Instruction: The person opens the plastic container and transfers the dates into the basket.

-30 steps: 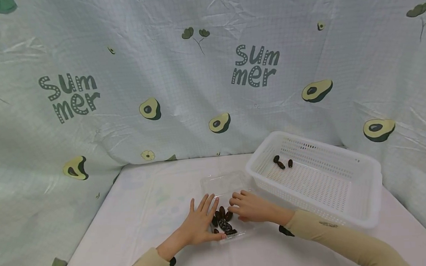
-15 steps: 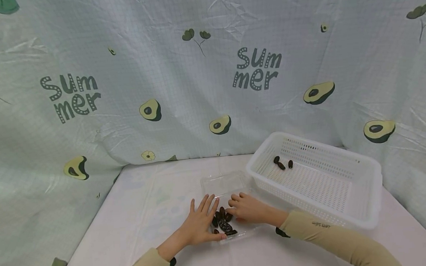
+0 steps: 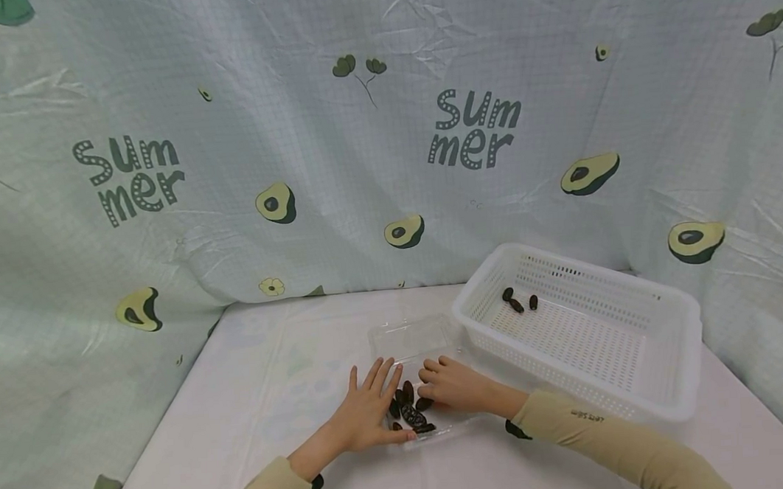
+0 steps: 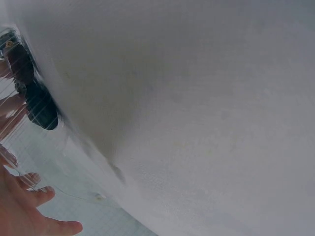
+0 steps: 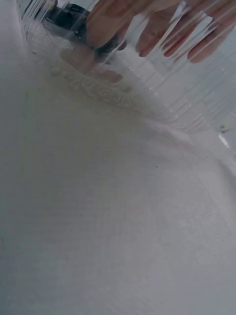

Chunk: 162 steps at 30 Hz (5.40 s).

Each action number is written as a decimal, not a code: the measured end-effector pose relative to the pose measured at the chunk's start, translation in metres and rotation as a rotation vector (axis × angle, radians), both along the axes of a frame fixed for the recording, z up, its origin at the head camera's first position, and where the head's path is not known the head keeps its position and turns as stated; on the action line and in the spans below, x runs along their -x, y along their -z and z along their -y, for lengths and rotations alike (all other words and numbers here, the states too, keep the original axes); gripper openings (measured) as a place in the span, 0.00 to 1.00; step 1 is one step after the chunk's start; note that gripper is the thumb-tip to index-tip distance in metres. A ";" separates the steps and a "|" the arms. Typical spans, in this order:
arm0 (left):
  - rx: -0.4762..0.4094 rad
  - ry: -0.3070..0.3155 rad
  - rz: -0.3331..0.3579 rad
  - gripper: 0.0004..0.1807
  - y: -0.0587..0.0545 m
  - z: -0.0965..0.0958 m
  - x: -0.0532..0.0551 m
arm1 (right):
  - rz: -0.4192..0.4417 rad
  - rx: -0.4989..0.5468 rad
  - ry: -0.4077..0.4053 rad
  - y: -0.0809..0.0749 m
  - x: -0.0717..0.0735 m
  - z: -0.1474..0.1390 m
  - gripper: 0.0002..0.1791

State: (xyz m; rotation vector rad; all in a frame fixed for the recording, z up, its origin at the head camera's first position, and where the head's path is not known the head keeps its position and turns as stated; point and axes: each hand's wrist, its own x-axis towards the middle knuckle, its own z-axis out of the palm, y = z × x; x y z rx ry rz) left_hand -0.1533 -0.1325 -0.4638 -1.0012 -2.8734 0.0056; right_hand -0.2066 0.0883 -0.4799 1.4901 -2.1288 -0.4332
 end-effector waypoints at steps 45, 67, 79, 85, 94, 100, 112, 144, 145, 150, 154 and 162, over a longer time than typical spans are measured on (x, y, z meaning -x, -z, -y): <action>-0.006 -0.009 0.003 0.56 0.001 -0.001 0.001 | -0.021 0.054 -0.034 -0.016 -0.010 -0.023 0.11; 0.001 -0.020 0.023 0.56 0.001 -0.001 0.001 | -0.060 0.156 -0.019 -0.057 -0.029 -0.062 0.15; 0.001 -0.035 0.057 0.56 -0.013 -0.010 0.001 | -0.051 0.190 -0.015 -0.096 -0.021 -0.102 0.18; 0.002 -0.041 0.061 0.56 -0.014 -0.012 0.002 | -0.074 0.191 0.019 -0.110 -0.017 -0.120 0.19; 0.001 -0.046 0.058 0.56 -0.013 -0.011 0.001 | -0.089 0.242 0.024 -0.121 -0.010 -0.140 0.12; -0.008 -0.046 0.059 0.56 -0.012 -0.011 0.001 | -0.119 0.280 0.020 -0.122 0.006 -0.155 0.29; -0.016 -0.036 0.057 0.55 -0.012 -0.011 0.002 | -0.112 0.260 0.095 -0.120 0.048 -0.186 0.12; 0.009 -0.017 0.028 0.55 -0.012 -0.006 -0.003 | -0.149 0.296 0.316 -0.084 0.106 -0.205 0.15; 0.009 -0.017 0.029 0.55 -0.012 -0.006 -0.003 | -0.151 0.294 0.322 -0.082 0.108 -0.206 0.15; 0.009 -0.014 0.032 0.55 -0.012 -0.006 -0.003 | -0.128 0.283 0.358 -0.073 0.112 -0.208 0.15; 0.011 -0.015 0.033 0.55 -0.013 -0.006 -0.003 | -0.092 0.251 0.397 -0.067 0.115 -0.209 0.14; 0.013 -0.016 0.038 0.55 -0.014 -0.007 -0.003 | -0.058 0.208 0.422 -0.057 0.117 -0.209 0.14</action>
